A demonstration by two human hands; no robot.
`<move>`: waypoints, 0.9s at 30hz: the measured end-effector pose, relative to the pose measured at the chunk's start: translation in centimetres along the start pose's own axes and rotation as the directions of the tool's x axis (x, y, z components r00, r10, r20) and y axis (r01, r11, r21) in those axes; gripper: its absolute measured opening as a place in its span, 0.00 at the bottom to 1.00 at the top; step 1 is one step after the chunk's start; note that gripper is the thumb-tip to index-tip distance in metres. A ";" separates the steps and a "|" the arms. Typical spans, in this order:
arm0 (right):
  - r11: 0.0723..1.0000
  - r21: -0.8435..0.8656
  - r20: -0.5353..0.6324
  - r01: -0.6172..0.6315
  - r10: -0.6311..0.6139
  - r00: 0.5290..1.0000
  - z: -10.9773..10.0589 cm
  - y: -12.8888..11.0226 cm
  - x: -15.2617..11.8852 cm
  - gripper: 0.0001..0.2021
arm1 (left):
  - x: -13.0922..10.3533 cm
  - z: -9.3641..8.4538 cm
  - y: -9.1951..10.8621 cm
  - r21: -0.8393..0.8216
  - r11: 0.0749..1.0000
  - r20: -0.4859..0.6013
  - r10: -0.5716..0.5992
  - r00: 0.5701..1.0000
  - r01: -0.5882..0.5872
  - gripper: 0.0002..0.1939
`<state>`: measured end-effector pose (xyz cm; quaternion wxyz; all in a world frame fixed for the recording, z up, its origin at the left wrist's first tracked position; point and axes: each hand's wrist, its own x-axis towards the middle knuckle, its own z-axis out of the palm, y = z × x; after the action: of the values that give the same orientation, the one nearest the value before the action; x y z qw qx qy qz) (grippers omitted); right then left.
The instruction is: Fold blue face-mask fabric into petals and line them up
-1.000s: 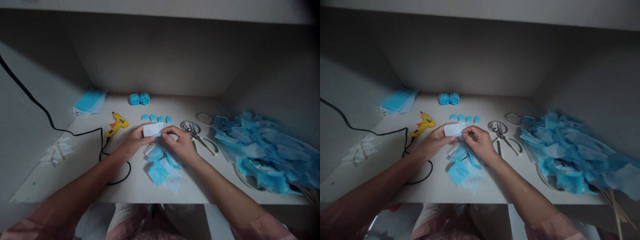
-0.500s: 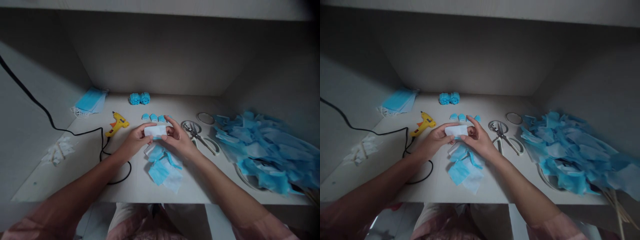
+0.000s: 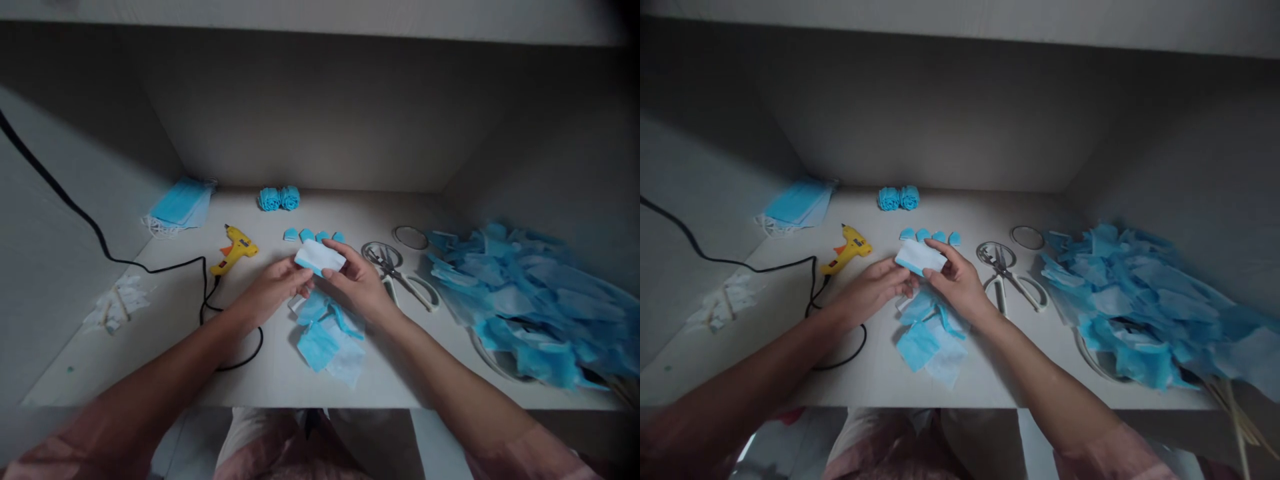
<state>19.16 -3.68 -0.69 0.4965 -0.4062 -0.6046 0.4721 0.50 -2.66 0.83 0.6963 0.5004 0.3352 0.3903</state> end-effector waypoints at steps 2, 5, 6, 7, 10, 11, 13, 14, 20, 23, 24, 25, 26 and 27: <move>1.000 -0.003 -0.015 -0.004 0.004 1.000 0.2 0.0 0.0 0.27 | 0.0 0.0 -0.4 0.092 0.995 -0.033 -0.048 0.998 0.050 0.15; 1.000 -0.010 -0.017 -0.023 0.023 1.000 0.4 -0.3 -0.1 0.25 | 0.0 -0.2 -0.6 0.147 0.988 -0.097 -0.038 0.995 0.052 0.17; 1.000 -0.001 -0.025 -0.031 0.031 0.999 0.3 -0.5 0.0 0.23 | 0.0 -0.3 -0.5 0.159 0.986 -0.106 -0.039 0.994 0.055 0.18; 0.999 0.014 -0.038 -0.039 0.040 0.999 0.2 -0.7 0.0 0.21 | 0.0 -0.4 -0.4 0.176 0.982 -0.109 -0.046 0.993 0.065 0.17; 0.995 0.070 -0.059 -0.076 0.080 0.995 -0.1 -1.4 0.1 0.15 | -0.1 -0.4 -0.3 0.234 0.966 -0.085 -0.089 0.992 0.106 0.16; 0.992 0.084 -0.055 -0.091 0.096 0.994 -0.2 -1.5 0.2 0.14 | -0.1 -0.4 -0.3 0.254 0.960 -0.074 -0.099 0.992 0.115 0.16; 0.988 0.102 -0.037 -0.115 0.120 0.992 -0.3 -1.5 0.2 0.13 | -0.1 -0.4 -0.5 0.285 0.952 -0.058 -0.104 0.993 0.116 0.15; 0.987 0.108 -0.030 -0.122 0.126 0.992 -0.2 -1.4 0.2 0.13 | -0.1 -0.4 -0.5 0.294 0.949 -0.054 -0.103 0.993 0.114 0.15; 0.997 0.022 -0.074 -0.070 0.072 0.995 0.0 -0.6 0.1 0.12 | 0.0 -0.3 -0.5 0.288 0.950 -0.098 -0.094 0.991 0.118 0.13; 0.991 -0.126 -0.071 0.038 -0.047 0.996 -0.6 -0.9 0.2 0.13 | 0.1 -0.4 -0.3 0.225 0.967 -0.117 -0.094 0.989 0.118 0.14; 0.972 -0.213 -0.053 0.100 -0.114 0.992 -0.9 -1.1 0.2 0.15 | 0.1 -0.4 -0.2 0.187 0.976 -0.116 -0.092 0.989 0.112 0.14; 0.934 -0.312 -0.019 0.175 -0.190 0.982 -1.3 -1.4 0.2 0.17 | 0.2 -0.5 -0.1 0.140 0.985 -0.110 -0.088 0.990 0.103 0.14; 0.879 -0.404 0.036 0.254 -0.262 0.964 -1.5 -1.7 0.2 0.19 | 0.2 -0.6 -0.1 0.088 0.992 -0.102 -0.084 0.991 0.093 0.14; 0.815 -0.474 0.100 0.334 -0.327 0.940 -1.8 -2.0 0.3 0.21 | 0.2 -0.6 0.0 0.036 0.996 -0.090 -0.084 0.992 0.087 0.13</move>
<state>20.80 -3.59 1.44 0.4490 -0.4027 -0.7680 0.2154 0.08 -2.18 0.67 0.6867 0.4815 0.3947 0.3752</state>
